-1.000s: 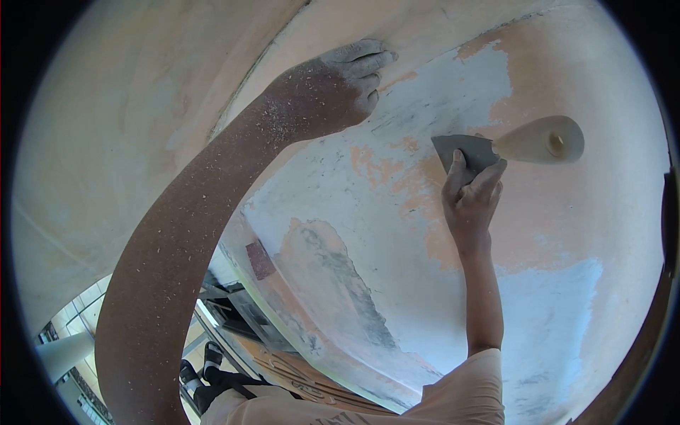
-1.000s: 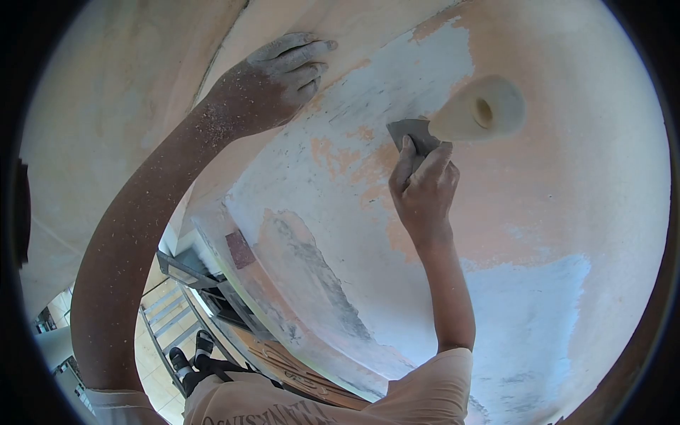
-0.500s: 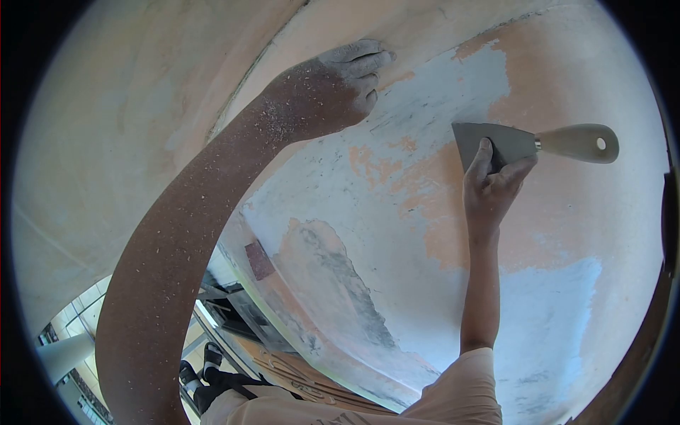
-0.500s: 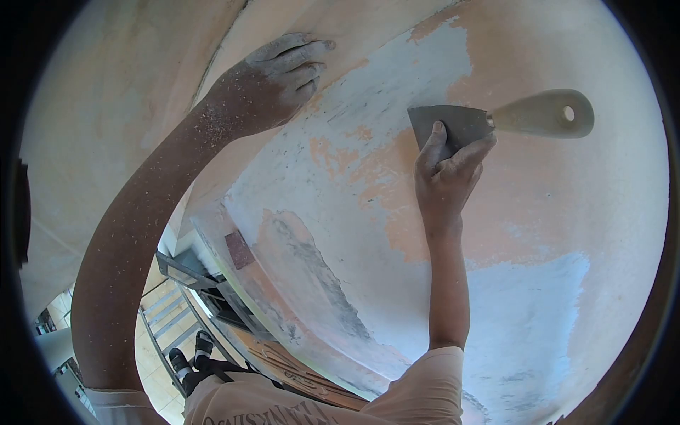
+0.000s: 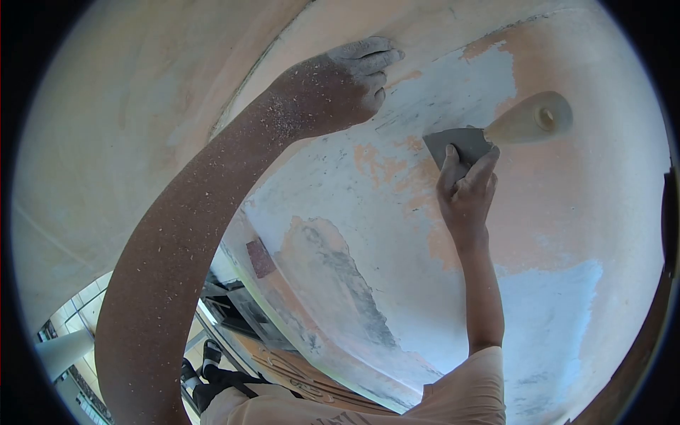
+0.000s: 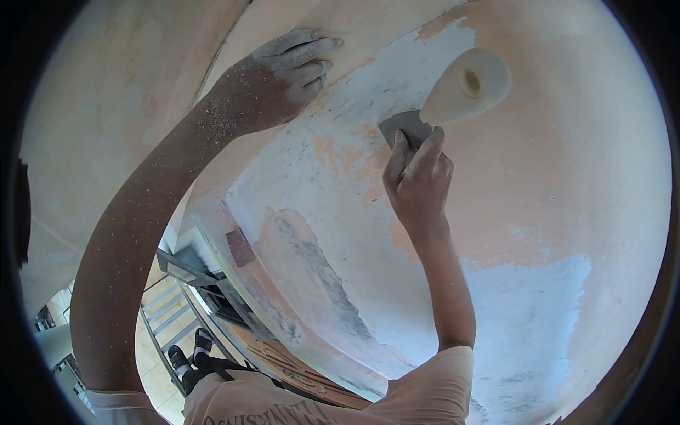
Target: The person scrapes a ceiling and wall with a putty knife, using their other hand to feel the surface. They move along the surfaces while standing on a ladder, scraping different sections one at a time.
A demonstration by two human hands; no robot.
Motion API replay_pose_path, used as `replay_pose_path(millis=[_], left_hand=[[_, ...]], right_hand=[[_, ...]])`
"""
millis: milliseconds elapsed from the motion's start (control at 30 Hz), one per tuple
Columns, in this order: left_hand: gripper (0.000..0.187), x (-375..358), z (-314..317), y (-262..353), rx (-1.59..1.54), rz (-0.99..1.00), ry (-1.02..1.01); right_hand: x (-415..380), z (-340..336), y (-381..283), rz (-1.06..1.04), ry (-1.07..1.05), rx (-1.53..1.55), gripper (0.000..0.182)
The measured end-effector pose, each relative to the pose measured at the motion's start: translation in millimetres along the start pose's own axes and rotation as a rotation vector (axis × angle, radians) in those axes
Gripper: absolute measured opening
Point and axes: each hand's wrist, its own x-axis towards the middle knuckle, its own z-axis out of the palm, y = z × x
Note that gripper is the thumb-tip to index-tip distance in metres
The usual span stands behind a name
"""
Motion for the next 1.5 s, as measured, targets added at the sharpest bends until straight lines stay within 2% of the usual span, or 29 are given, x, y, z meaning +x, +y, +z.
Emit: replay_pose_path(millis=[33,100,167,267,300,400,433,533,567,700,967,1067,1200,1233,1333,1433,1500], left_hand=[[0.008,0,0,0,0.008,0.004,0.004],[0.008,-1,1,0,0.023,0.001,0.013],[0.009,0,-2,-1,0.02,0.005,0.009],[0.008,-1,-1,-1,0.006,-0.003,0.034],[0.008,-1,0,0,-0.001,-0.015,0.049],[0.009,0,-2,0,0.037,0.008,-0.012],[0.009,0,-2,-1,0.038,0.008,-0.006],[0.009,-1,-3,0,0.02,-0.004,-0.001],[0.009,-1,-4,0,0.009,-0.003,-0.003],[0.008,-1,-4,1,0.037,-0.025,0.004],[0.009,0,-4,-1,0.016,0.007,-0.002],[0.01,1,-6,0,0.023,-0.004,0.018],[0.012,2,-6,-1,0.023,0.002,0.047],[0.012,1,-6,0,0.013,0.002,0.052],[0.011,2,-8,-2,0.008,0.014,0.037],[0.008,4,-10,-2,0.004,0.043,0.04],[0.008,5,-12,-3,0.003,0.064,0.059]], right_hand=[[5,-6,-2,0.144,-0.041,-0.028,0.038],[5,-5,3,0.136,0.08,-0.039,0.038],[-2,-2,1,0.025,0.062,-0.011,0.039],[3,-9,4,0.242,0.126,0.079,0.039],[2,-11,9,0.248,0.185,0.095,0.038],[-9,-9,-5,-0.036,0.006,-0.025,0.036],[-11,-12,1,0.008,0.009,-0.03,0.036],[-13,-13,1,0.32,0.063,0.115,0.042],[-20,-9,-1,0.166,-0.013,0.0,0.036],[-4,-10,0,0.255,0.162,0.091,0.029],[-15,-9,-8,0.028,0.026,0.013,0.035],[-17,-3,8,0.178,0.233,0.159,0.037],[-29,-1,-2,0.109,0.016,0.081,0.036],[-29,1,-2,0.21,0.103,0.155,0.036],[-36,6,-6,0.296,0.013,0.007,0.047],[-43,14,-2,0.282,0.045,0.212,0.059],[-47,21,1,0.255,0.154,0.238,0.061]])
